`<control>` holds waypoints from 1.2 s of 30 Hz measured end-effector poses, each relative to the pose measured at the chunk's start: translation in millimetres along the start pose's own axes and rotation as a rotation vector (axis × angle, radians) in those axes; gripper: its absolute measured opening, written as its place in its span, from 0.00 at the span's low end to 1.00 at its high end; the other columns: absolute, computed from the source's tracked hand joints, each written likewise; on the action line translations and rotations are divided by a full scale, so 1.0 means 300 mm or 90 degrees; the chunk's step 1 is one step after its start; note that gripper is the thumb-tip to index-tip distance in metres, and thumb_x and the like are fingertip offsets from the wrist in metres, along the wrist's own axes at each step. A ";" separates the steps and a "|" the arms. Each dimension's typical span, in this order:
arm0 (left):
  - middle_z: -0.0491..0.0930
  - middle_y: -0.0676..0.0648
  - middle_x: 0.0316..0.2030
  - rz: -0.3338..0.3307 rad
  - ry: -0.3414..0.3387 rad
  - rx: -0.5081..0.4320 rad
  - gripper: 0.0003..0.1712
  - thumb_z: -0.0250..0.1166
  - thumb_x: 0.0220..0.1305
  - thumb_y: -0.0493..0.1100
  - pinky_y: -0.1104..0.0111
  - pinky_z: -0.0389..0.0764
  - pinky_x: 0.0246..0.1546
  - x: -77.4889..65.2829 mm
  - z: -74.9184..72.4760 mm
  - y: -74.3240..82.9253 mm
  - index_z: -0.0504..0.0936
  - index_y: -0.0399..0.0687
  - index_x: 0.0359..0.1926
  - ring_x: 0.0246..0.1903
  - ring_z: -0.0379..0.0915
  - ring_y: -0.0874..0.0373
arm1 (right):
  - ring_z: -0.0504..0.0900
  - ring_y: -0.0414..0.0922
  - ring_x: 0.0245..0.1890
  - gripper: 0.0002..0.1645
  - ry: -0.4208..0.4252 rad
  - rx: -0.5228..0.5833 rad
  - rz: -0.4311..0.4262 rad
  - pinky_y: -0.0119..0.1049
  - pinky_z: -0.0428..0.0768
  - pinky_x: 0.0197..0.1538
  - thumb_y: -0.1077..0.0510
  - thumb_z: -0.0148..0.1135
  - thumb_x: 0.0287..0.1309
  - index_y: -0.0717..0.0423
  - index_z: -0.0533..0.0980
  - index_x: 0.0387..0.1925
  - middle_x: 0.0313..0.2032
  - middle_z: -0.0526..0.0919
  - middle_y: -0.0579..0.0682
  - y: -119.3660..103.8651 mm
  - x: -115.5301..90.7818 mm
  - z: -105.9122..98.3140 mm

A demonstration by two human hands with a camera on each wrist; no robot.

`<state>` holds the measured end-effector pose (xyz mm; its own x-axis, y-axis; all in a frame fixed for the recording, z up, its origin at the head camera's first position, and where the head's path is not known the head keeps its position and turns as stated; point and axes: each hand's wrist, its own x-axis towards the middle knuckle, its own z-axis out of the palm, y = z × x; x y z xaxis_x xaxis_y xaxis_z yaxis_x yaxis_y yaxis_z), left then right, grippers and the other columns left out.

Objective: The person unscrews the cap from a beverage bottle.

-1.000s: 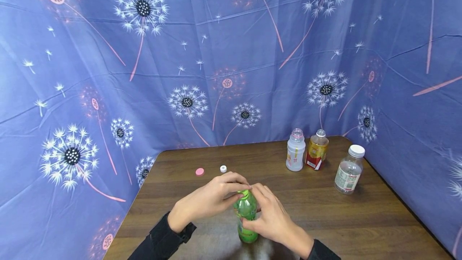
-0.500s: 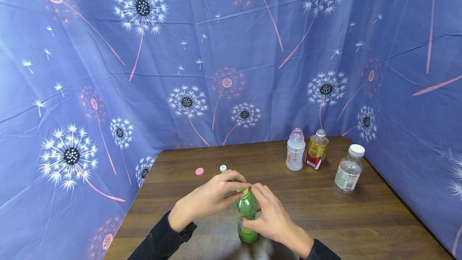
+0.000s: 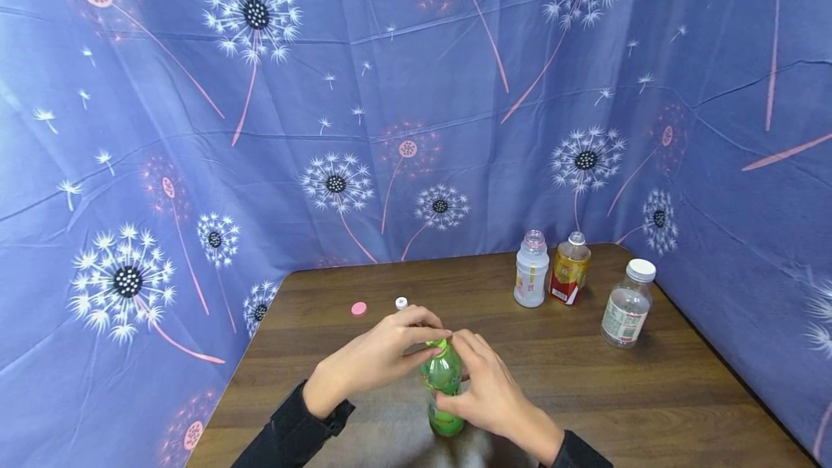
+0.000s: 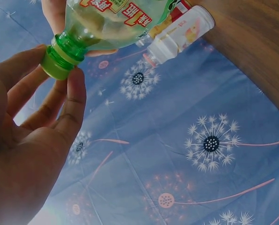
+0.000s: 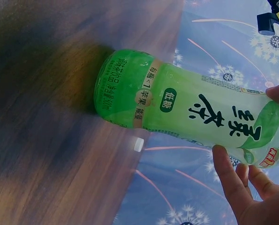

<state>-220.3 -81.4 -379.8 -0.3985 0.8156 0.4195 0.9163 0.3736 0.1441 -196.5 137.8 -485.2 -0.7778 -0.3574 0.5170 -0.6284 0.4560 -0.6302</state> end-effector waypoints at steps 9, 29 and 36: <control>0.83 0.48 0.58 0.036 -0.033 -0.057 0.17 0.64 0.72 0.31 0.81 0.74 0.60 0.004 -0.010 -0.014 0.86 0.42 0.58 0.60 0.79 0.60 | 0.78 0.37 0.53 0.44 0.001 0.001 0.007 0.29 0.86 0.37 0.58 0.83 0.44 0.34 0.72 0.62 0.54 0.76 0.33 0.001 0.001 -0.002; 0.76 0.55 0.39 -0.114 0.076 0.003 0.16 0.71 0.68 0.56 0.83 0.73 0.39 0.006 0.060 0.000 0.87 0.51 0.46 0.37 0.70 0.69 | 0.78 0.37 0.53 0.47 -0.006 0.000 0.043 0.29 0.85 0.38 0.58 0.83 0.43 0.30 0.71 0.64 0.54 0.76 0.32 -0.010 -0.002 0.006; 0.79 0.52 0.47 -0.091 0.000 -0.116 0.16 0.69 0.73 0.45 0.83 0.76 0.41 -0.002 0.028 -0.016 0.87 0.46 0.58 0.42 0.73 0.68 | 0.77 0.38 0.52 0.48 -0.001 0.003 0.030 0.29 0.86 0.37 0.60 0.83 0.43 0.31 0.71 0.65 0.54 0.76 0.33 -0.008 -0.004 0.004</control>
<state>-224.8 -79.9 -388.3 -0.5244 0.7606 0.3826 0.8427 0.3992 0.3612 -194.1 136.2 -485.0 -0.8067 -0.3363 0.4858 -0.5909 0.4683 -0.6569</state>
